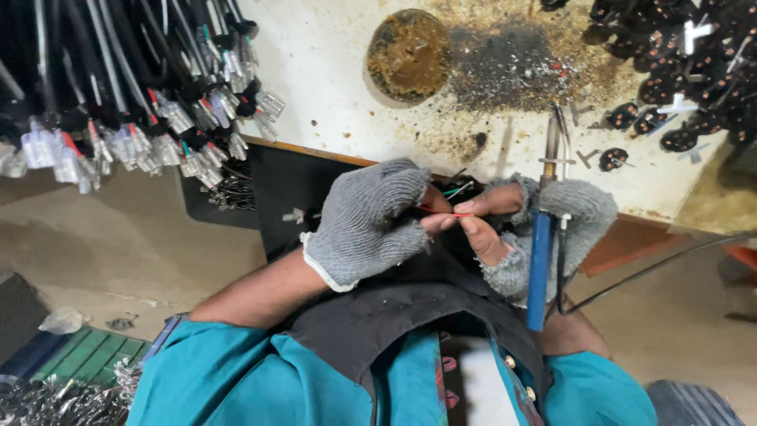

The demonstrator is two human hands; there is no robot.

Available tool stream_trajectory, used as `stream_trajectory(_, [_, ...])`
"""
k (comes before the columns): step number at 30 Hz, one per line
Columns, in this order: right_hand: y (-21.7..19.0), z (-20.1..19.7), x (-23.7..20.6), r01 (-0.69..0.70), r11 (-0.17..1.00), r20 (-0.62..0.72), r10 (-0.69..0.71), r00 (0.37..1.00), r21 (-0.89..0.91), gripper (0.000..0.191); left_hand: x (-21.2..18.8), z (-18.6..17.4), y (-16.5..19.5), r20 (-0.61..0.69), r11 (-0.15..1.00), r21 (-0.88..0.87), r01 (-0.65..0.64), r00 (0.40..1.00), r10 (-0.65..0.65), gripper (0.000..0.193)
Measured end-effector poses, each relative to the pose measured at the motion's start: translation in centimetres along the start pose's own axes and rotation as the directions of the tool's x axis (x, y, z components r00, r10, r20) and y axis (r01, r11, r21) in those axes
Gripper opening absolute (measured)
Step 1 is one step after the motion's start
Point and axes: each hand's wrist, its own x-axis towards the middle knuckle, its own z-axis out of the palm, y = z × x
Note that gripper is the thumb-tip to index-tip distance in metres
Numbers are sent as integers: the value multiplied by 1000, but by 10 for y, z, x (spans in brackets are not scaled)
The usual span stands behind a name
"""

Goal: The person, wearing fingerless gloves, solders electrical wires at a cluttered workbench. They hold a wire and connector in one hand, apply a soldering iron to the joint, and repeatedly work through wires, handling red, green and black insulated wires and finished connector plugs arranged on the bench.

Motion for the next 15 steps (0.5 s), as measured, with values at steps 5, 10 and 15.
stream_trajectory(5, [9, -3, -9, 12, 1000, -17, -13, 1000, -28, 16, -3, 0, -1, 61, 943, -259, 210, 978, -201, 14])
stream_trajectory(10, [11, -5, -12, 15, 1000, 58, -13, 998, -26, 13, -10, -1, 2, -49, 994, -103, -38, 998, 33, 12])
stream_trajectory(15, [8, -7, -1, 10, 977, -160, -46, 986, -214, 12, -10, -22, -2, -255, 986, 93, -140, 954, 160, 13])
